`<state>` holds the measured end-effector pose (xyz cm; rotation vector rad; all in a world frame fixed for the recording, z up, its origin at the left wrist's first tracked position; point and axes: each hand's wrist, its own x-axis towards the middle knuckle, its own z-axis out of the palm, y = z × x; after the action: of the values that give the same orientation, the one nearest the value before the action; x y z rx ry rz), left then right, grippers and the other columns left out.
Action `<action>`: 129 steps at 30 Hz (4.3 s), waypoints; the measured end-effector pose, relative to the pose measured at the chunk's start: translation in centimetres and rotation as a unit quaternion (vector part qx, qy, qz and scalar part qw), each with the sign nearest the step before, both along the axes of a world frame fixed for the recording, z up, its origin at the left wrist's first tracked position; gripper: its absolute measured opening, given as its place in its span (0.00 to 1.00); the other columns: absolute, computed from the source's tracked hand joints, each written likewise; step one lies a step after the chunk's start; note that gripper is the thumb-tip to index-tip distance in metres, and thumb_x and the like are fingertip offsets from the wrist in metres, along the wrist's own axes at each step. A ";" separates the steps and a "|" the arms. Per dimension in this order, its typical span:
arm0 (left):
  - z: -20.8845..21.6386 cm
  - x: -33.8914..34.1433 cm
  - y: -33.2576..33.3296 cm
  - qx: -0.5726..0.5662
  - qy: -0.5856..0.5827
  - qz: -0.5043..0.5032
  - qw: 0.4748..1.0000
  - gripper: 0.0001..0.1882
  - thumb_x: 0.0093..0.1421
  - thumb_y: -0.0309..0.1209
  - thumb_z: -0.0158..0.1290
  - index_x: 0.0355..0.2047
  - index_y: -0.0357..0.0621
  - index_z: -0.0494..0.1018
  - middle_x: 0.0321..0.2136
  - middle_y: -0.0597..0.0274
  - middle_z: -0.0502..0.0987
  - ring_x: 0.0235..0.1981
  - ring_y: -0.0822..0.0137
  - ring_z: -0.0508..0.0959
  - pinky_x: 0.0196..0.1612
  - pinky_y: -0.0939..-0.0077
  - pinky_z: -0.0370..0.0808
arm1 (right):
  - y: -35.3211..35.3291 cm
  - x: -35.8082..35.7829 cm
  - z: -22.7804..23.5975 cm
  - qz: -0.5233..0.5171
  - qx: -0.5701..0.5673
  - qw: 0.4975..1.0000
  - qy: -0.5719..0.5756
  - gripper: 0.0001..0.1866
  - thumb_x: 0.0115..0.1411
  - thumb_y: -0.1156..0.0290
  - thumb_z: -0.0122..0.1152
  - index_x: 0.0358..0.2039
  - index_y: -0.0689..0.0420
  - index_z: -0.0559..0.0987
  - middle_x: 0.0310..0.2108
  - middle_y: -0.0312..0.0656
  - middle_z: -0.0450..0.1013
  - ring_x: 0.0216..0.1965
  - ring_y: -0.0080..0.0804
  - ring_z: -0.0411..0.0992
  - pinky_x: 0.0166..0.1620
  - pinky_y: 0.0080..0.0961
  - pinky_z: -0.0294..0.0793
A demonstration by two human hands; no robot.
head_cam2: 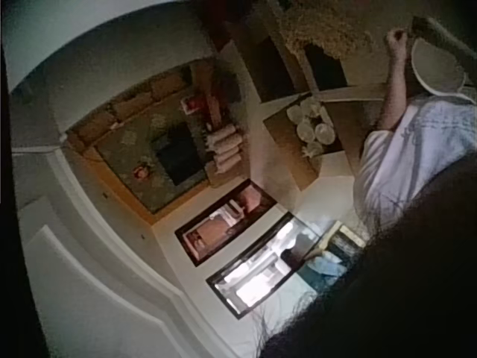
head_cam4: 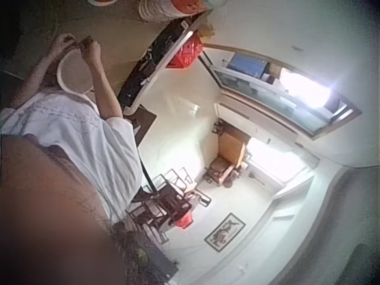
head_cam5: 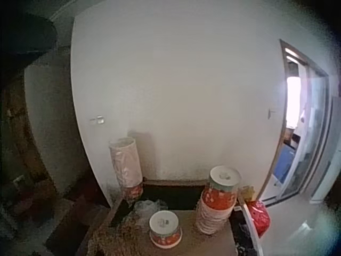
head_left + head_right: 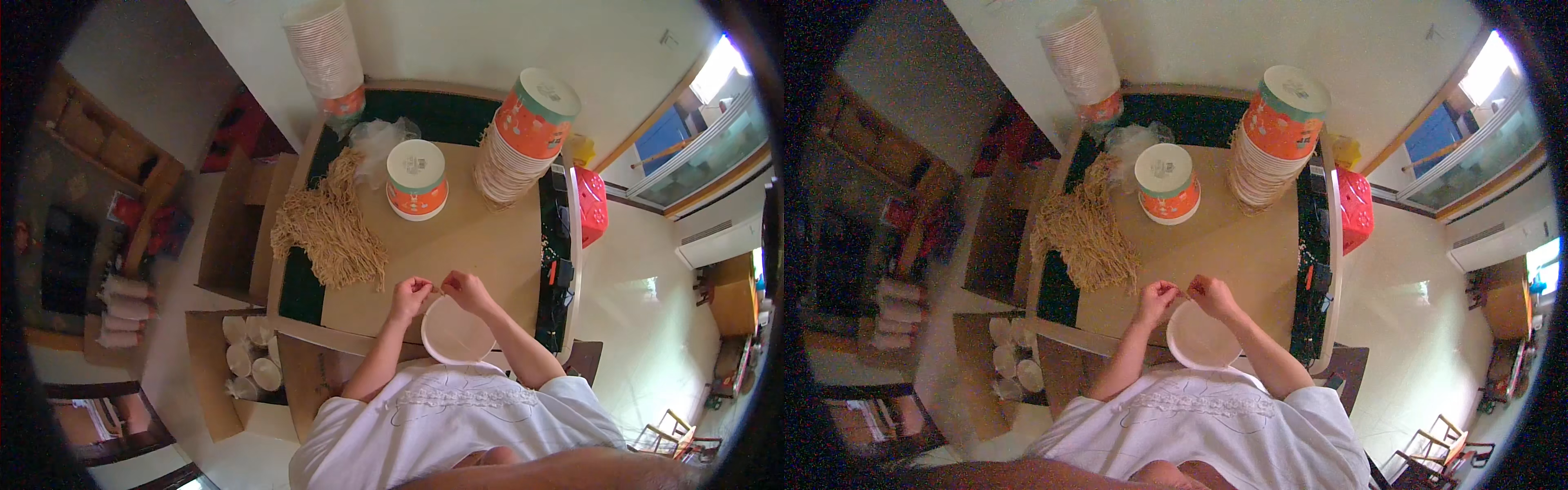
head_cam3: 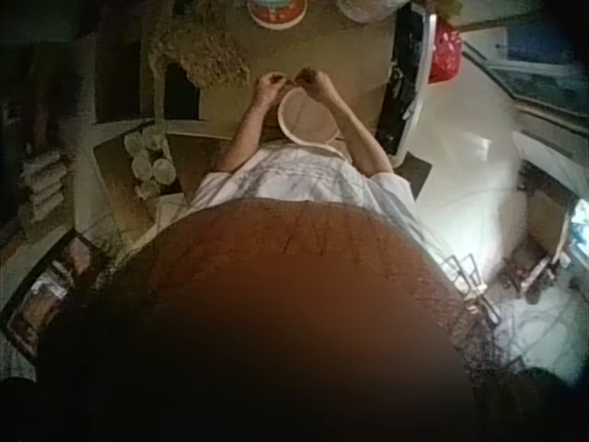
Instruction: The recorder is inspecting, stacking, and organizing paper bowls at a packaging station.
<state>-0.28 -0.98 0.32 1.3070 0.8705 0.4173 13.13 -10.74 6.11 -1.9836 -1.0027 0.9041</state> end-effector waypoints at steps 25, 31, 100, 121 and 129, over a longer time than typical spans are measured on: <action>5.3 0.7 0.0 0.211 0.052 -0.142 0.966 0.09 0.48 0.30 0.57 0.29 0.39 0.75 0.23 0.61 0.77 0.24 0.73 0.75 0.30 0.78 0.72 | -0.2 0.7 -0.6 0.048 -0.021 0.999 -0.016 0.08 0.48 0.67 0.57 0.26 0.58 0.76 0.19 0.44 0.71 0.22 0.32 0.70 0.27 0.27 0.68; 1.4 1.3 -0.7 0.214 0.054 -0.070 0.973 0.07 0.47 0.28 0.56 0.28 0.40 0.76 0.22 0.58 0.77 0.23 0.72 0.77 0.29 0.78 0.73 | -0.3 0.4 -0.6 0.042 0.005 0.996 -0.081 0.07 0.48 0.69 0.56 0.25 0.58 0.75 0.19 0.43 0.71 0.22 0.33 0.70 0.27 0.27 0.69; -4.2 4.4 0.5 -0.325 0.034 -0.091 0.941 0.08 0.52 0.30 0.51 0.33 0.44 0.72 0.22 0.66 0.75 0.18 0.75 0.72 0.20 0.81 0.69 | -0.8 4.1 -2.7 0.069 -0.101 0.962 0.242 0.12 0.53 0.65 0.56 0.29 0.62 0.77 0.23 0.35 0.72 0.23 0.20 0.68 0.27 0.18 0.68; -0.2 4.6 0.1 -0.130 0.015 -0.016 0.991 0.04 0.47 0.28 0.56 0.19 0.43 0.74 0.13 0.74 0.68 0.15 0.82 0.63 0.17 0.86 0.57 | -2.0 6.1 -2.1 0.102 -0.113 0.926 0.347 0.09 0.52 0.67 0.56 0.28 0.58 0.77 0.21 0.31 0.70 0.22 0.16 0.66 0.23 0.12 0.64; 0.0 6.0 -1.5 0.039 0.035 -0.023 0.998 0.04 0.47 0.27 0.56 0.19 0.41 0.74 0.16 0.71 0.72 0.18 0.79 0.68 0.23 0.83 0.65 | -3.1 7.2 -2.0 0.095 -0.185 0.920 0.331 0.07 0.53 0.68 0.54 0.29 0.58 0.77 0.21 0.31 0.70 0.22 0.16 0.65 0.23 0.12 0.63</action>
<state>5.68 -2.48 0.33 1.4178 0.8885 0.3732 20.35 -13.85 4.07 -1.6634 -0.6591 1.8294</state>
